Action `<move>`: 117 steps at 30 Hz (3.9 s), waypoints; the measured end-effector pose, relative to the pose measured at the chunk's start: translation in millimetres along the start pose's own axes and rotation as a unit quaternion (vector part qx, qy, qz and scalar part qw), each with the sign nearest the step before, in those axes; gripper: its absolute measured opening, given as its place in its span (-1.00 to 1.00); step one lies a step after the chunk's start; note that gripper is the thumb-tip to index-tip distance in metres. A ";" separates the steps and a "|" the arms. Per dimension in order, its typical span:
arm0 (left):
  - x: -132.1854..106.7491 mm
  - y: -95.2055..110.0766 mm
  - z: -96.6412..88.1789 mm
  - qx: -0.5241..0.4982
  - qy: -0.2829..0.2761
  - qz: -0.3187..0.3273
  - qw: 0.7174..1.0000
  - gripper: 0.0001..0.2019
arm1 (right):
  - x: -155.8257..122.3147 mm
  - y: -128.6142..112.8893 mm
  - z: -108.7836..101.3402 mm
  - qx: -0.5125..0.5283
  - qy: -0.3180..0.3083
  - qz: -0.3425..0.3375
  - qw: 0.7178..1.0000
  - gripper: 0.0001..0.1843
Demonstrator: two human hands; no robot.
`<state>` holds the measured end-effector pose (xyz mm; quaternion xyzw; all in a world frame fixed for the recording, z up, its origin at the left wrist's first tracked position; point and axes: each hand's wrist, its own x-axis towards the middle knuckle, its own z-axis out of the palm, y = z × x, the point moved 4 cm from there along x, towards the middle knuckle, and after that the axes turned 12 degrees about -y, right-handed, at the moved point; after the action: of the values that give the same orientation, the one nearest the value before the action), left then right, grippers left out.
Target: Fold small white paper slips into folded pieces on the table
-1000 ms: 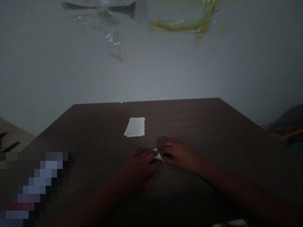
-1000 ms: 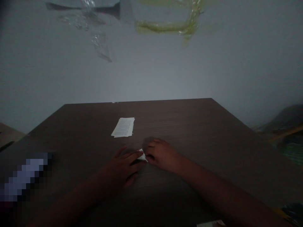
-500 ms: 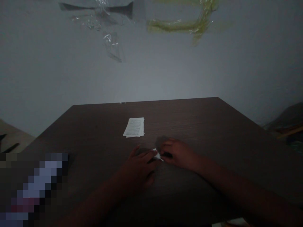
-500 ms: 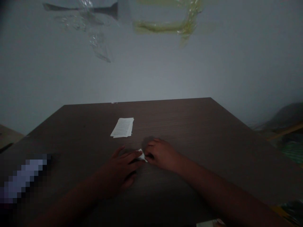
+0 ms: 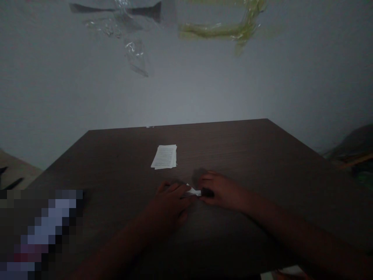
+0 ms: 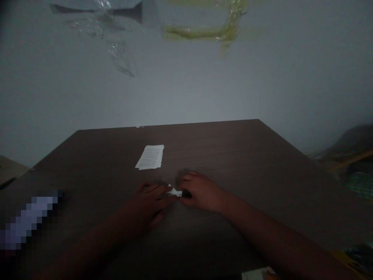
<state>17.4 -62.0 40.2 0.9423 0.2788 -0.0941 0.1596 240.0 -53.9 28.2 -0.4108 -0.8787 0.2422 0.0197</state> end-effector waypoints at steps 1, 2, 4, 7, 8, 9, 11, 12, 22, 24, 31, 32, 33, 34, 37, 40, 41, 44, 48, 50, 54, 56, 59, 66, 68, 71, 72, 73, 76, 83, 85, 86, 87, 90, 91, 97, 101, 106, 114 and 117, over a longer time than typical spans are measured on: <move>0.8 -1.1 -0.8 -0.017 0.003 -0.004 1.000 -0.45 | 0.4 -0.6 0.2 -0.002 0.003 -0.006 1.000 -0.87; 1.8 -2.4 -0.8 -0.042 0.006 -0.006 0.999 -0.47 | 0.8 -1.3 0.7 -0.006 0.008 -0.012 1.000 -0.90; 3.9 -6.3 1.2 -0.098 0.017 -0.005 0.995 -0.49 | 1.6 -2.8 2.6 -0.016 0.023 -0.024 0.999 -0.90; 6.6 -15.5 6.6 -0.132 0.054 -0.010 0.990 -0.49 | 2.9 -4.2 7.6 -0.035 0.045 -0.028 0.998 -0.89; 7.6 -17.3 9.3 -0.128 0.050 0.003 0.991 -0.52 | 3.4 -4.4 9.5 -0.041 0.049 -0.024 0.998 -0.89; 8.0 -19.6 11.0 -0.124 0.051 0.008 0.991 -0.53 | 3.9 -4.4 11.4 -0.046 0.050 -0.019 0.997 -0.89; 7.4 -23.2 12.5 -0.123 0.048 0.013 0.991 -0.54 | 4.7 -4.4 14.3 -0.052 0.050 -0.007 0.997 -0.88; 6.3 -23.9 12.1 -0.123 0.046 0.015 0.991 -0.54 | 5.0 -4.4 15.2 -0.052 0.049 -0.003 0.997 -0.87; -5.5 -13.5 2.8 -0.099 0.025 -0.001 0.995 -0.49 | 5.1 -5.6 14.7 -0.046 0.041 -0.001 0.998 -0.85; -6.8 -9.8 2.2 -0.103 0.009 0.001 0.995 -0.48 | 4.8 -5.7 15.4 -0.044 0.043 -0.003 0.998 -0.86; -10.6 -1.2 -3.8 -0.124 0.013 0.006 0.992 -0.57 | 1.1 -3.5 11.8 -0.016 0.050 -0.014 0.999 -0.88; -9.9 -1.6 -3.5 -0.121 0.023 0.003 0.992 -0.62 | 0.6 -3.0 11.2 -0.008 0.050 -0.017 0.999 -0.86; -8.9 -2.5 -3.0 -0.114 0.036 0.001 0.993 -0.68 | 0.3 -2.3 10.9 -0.003 0.050 -0.017 0.999 -0.83; -7.8 -3.6 -2.1 -0.107 0.051 -0.002 0.993 -0.72 | 0.1 -1.7 10.9 0.001 0.050 -0.018 0.999 -0.81; -4.2 -7.6 1.6 -0.096 0.083 -0.005 0.992 -0.72 | 0.2 -0.1 12.7 0.002 0.052 -0.019 0.998 -0.81; -1.1 -11.6 5.1 -0.115 0.079 -0.009 0.990 -0.66 | 0.4 1.1 14.9 0.005 0.054 -0.020 0.998 -0.81; -0.4 -12.6 5.7 -0.120 0.074 -0.013 0.990 -0.63 | 0.4 1.3 15.3 0.007 0.055 -0.022 0.998 -0.80; 0.0 -13.0 4.9 -0.121 0.061 -0.015 0.991 -0.57 | 0.2 1.2 15.9 0.012 0.059 -0.029 0.998 -0.81; -1.6 -8.9 0.8 -0.104 0.066 0.006 0.992 -0.56 | 0.6 2.1 16.2 0.017 0.071 -0.030 0.997 -0.80; -2.2 -7.9 -0.3 -0.095 0.070 0.010 0.993 -0.57 | 1.2 3.2 16.7 0.025 0.076 -0.031 0.996 -0.80; -1.2 -10.5 1.7 -0.082 0.065 0.014 0.994 -0.60 | 2.2 5.4 18.4 0.052 0.080 -0.029 0.995 -0.87; -0.4 -12.6 3.4 -0.073 0.058 0.017 0.996 -0.61 | 2.7 6.0 19.6 0.062 0.084 -0.028 0.994 -0.89; -0.5 -13.6 4.3 -0.051 0.054 0.017 0.997 -0.63 | 4.0 7.0 22.0 0.067 0.093 -0.024 0.993 -0.91; 1.7 -7.0 8.2 0.009 0.047 0.033 0.998 -0.56 | 6.6 7.3 24.0 0.057 0.095 -0.021 0.994 -0.94; 2.6 -4.7 10.0 0.023 0.045 0.036 0.998 -0.56 | 6.7 6.3 23.6 0.047 0.091 -0.022 0.995 -0.93; 2.8 -1.3 12.0 0.045 0.040 0.022 0.998 -0.58 | 6.4 4.4 23.5 0.029 0.086 -0.029 0.995 -0.92; 2.7 -0.2 12.3 0.052 0.038 0.016 0.998 -0.58 | 6.4 3.7 23.5 0.025 0.085 -0.033 0.996 -0.91; 2.6 0.8 12.4 0.058 0.037 0.012 0.998 -0.58 | 6.4 3.1 23.5 0.020 0.085 -0.036 0.995 -0.90; 2.3 2.6 11.7 0.068 0.033 0.000 0.997 -0.57 | 6.9 1.5 23.2 0.008 0.082 -0.041 0.996 -0.89; 1.0 6.0 7.7 0.074 0.034 -0.011 0.997 -0.57 | 4.0 -3.4 18.9 -0.024 0.052 -0.047 0.997 -0.84; 0.5 7.3 7.4 0.070 0.039 -0.014 0.997 -0.56 | 0.2 -6.6 15.6 -0.037 0.039 -0.038 0.998 -0.85; 0.2 7.8 7.5 0.065 0.040 -0.016 0.997 -0.56 | -2.2 -8.9 13.9 -0.046 0.029 -0.033 0.998 -0.85; 0.0 8.0 7.6 0.060 0.042 -0.020 0.997 -0.56 | -4.8 -11.8 12.2 -0.055 0.020 -0.029 0.998 -0.85; 0.0 8.1 9.2 0.053 0.043 -0.028 0.997 -0.52 | -13.5 -21.1 8.2 -0.083 -0.005 -0.018 0.996 -0.78; 0.2 8.0 10.1 0.054 0.039 -0.029 0.997 -0.50 | -16.2 -23.4 7.2 -0.089 -0.010 -0.015 0.996 -0.76; 0.7 6.9 11.1 0.063 0.025 -0.039 0.997 -0.44 | -25.7 -18.0 -3.9 -0.081 -0.030 -0.031 0.996 -0.72; 1.1 7.6 10.3 0.080 0.018 -0.033 0.996 -0.51 | -21.9 -10.0 -16.7 -0.051 -0.061 -0.046 0.996 -0.78; 1.0 5.0 15.7 0.130 0.034 -0.024 0.991 -0.52 | -5.3 -5.1 -16.9 -0.045 -0.036 0.005 0.998 -0.86; 3.1 2.7 21.9 0.144 0.040 0.038 0.988 -0.54 | 4.6 1.7 -0.1 -0.044 -0.012 -0.017 0.999 -0.89; 1.8 5.9 18.6 0.141 0.030 0.030 0.989 -0.52 | 3.6 2.2 0.7 -0.037 -0.014 -0.025 0.999 -0.90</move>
<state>20.5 -72.4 23.9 0.9657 0.2391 -0.0994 0.0191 239.1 -50.3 26.1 -0.3854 -0.8975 0.2145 -0.0017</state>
